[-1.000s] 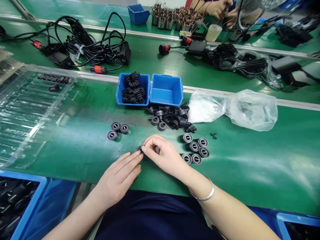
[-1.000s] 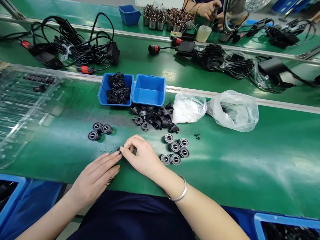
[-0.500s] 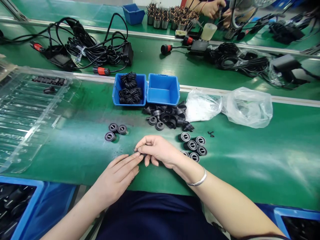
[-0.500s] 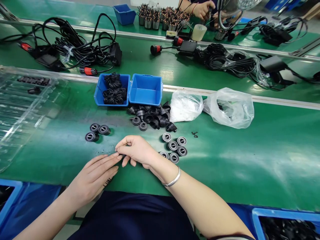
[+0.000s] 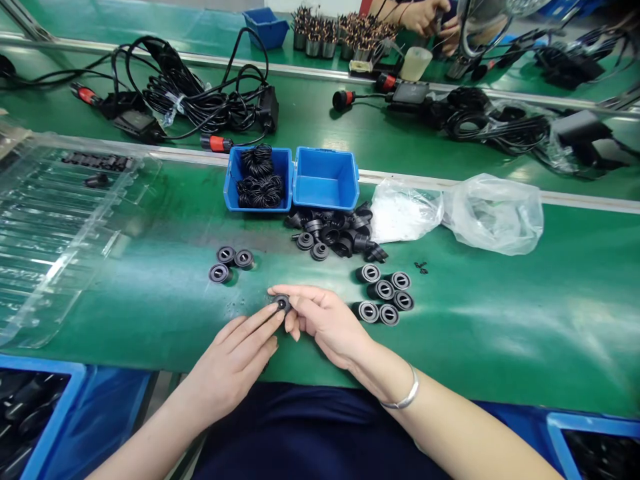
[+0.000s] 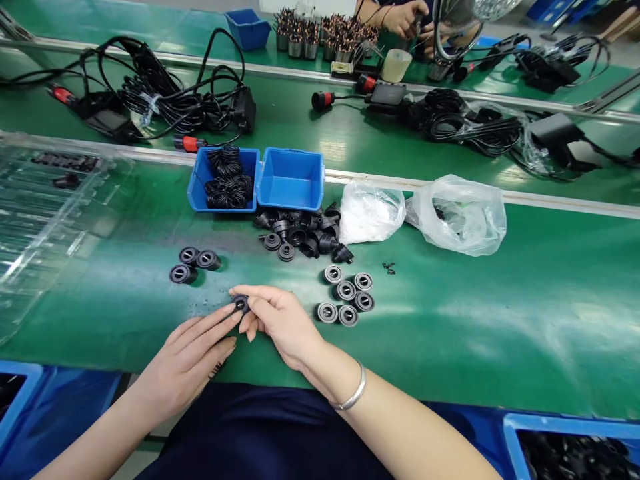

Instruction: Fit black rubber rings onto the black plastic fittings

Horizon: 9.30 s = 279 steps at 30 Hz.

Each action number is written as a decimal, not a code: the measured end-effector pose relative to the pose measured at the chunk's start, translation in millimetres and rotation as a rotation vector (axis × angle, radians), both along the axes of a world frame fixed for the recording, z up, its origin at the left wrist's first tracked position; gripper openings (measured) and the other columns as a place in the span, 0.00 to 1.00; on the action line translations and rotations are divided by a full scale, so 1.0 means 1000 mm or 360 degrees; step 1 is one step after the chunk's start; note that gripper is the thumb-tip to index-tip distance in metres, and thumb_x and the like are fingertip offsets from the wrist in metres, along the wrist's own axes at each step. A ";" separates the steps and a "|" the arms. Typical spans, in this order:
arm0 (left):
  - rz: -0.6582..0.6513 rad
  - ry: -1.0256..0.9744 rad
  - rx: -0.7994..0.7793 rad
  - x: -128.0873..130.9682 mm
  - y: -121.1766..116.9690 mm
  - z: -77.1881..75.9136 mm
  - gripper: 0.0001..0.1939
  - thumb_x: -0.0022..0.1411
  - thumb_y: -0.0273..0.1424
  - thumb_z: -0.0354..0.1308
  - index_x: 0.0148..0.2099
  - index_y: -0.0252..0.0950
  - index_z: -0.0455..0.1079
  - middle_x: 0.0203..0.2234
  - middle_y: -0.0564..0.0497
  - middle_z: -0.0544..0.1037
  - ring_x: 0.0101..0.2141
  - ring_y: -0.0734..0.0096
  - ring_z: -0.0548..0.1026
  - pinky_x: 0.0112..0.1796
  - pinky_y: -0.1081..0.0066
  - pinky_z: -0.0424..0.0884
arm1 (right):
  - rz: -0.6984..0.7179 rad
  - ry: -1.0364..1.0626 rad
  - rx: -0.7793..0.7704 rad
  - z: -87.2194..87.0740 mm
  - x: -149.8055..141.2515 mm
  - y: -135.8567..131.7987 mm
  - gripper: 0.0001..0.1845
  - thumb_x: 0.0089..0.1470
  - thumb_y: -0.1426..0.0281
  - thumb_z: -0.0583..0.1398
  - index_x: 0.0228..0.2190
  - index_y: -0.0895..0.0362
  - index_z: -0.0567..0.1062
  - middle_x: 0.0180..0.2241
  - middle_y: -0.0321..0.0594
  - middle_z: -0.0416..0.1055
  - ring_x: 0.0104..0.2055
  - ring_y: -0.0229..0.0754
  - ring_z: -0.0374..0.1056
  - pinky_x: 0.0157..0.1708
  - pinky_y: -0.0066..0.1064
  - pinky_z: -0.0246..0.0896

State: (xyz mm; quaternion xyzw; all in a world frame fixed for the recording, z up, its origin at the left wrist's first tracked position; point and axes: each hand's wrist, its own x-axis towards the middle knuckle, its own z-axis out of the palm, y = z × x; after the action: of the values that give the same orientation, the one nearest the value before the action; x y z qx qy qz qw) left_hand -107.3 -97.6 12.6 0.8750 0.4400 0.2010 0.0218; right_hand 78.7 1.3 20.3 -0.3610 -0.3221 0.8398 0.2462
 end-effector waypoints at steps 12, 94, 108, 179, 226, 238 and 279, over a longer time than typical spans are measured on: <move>-0.0035 0.0157 -0.0056 0.004 -0.003 0.003 0.17 0.69 0.19 0.46 0.53 0.31 0.73 0.62 0.46 0.69 0.64 0.53 0.58 0.61 0.54 0.51 | 0.0393 0.0062 -0.0082 0.005 0.005 0.012 0.17 0.63 0.67 0.58 0.50 0.61 0.75 0.24 0.36 0.71 0.26 0.34 0.70 0.20 0.22 0.61; 0.0639 -0.0604 -0.0693 0.000 0.004 0.018 0.08 0.69 0.35 0.54 0.42 0.40 0.73 0.24 0.56 0.76 0.25 0.73 0.76 0.29 0.74 0.73 | -0.0297 -0.1340 0.1650 0.003 0.088 -0.049 0.18 0.64 0.73 0.55 0.55 0.51 0.64 0.60 0.52 0.60 0.29 0.35 0.68 0.36 0.38 0.73; 0.0654 -0.0772 -0.0704 0.013 0.009 0.025 0.08 0.68 0.33 0.57 0.46 0.42 0.76 0.33 0.54 0.83 0.33 0.72 0.81 0.34 0.76 0.76 | 0.0318 -0.0881 0.1742 0.028 0.036 -0.029 0.14 0.62 0.61 0.59 0.48 0.53 0.70 0.53 0.47 0.68 0.21 0.30 0.64 0.27 0.32 0.69; -0.0145 -0.0095 0.0073 0.019 0.004 -0.001 0.18 0.64 0.16 0.49 0.52 0.25 0.74 0.56 0.36 0.75 0.62 0.54 0.66 0.62 0.54 0.59 | 0.0226 -0.0697 0.0752 0.009 0.034 0.006 0.07 0.59 0.65 0.60 0.37 0.54 0.69 0.23 0.32 0.71 0.20 0.34 0.67 0.14 0.20 0.55; -0.0167 0.0063 -0.0082 0.026 0.004 0.000 0.20 0.68 0.18 0.44 0.55 0.28 0.73 0.63 0.41 0.68 0.67 0.51 0.55 0.61 0.54 0.52 | 0.0085 0.0097 -0.0091 0.002 0.039 -0.007 0.19 0.60 0.66 0.61 0.51 0.60 0.76 0.24 0.35 0.69 0.27 0.34 0.67 0.25 0.24 0.64; -0.0283 0.0073 -0.0101 0.017 0.007 0.003 0.21 0.69 0.18 0.43 0.57 0.26 0.70 0.62 0.37 0.69 0.68 0.53 0.52 0.61 0.57 0.56 | 0.0281 0.0089 -0.0051 0.003 0.034 0.006 0.12 0.65 0.69 0.56 0.47 0.60 0.73 0.28 0.38 0.73 0.29 0.36 0.73 0.21 0.22 0.67; -0.0101 0.0158 -0.0216 0.029 0.005 0.001 0.20 0.69 0.23 0.45 0.58 0.31 0.70 0.67 0.43 0.61 0.68 0.49 0.53 0.59 0.56 0.53 | 0.0294 0.0176 -0.0195 0.001 0.033 0.021 0.07 0.63 0.70 0.58 0.43 0.57 0.68 0.43 0.42 0.74 0.24 0.35 0.74 0.16 0.23 0.69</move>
State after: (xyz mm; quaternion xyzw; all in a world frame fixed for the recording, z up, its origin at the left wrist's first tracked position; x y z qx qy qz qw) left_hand -78.0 -92.7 13.8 0.8938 0.4253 0.1264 0.0655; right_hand 112.1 22.0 21.8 -0.2972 -0.2879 0.8957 0.1627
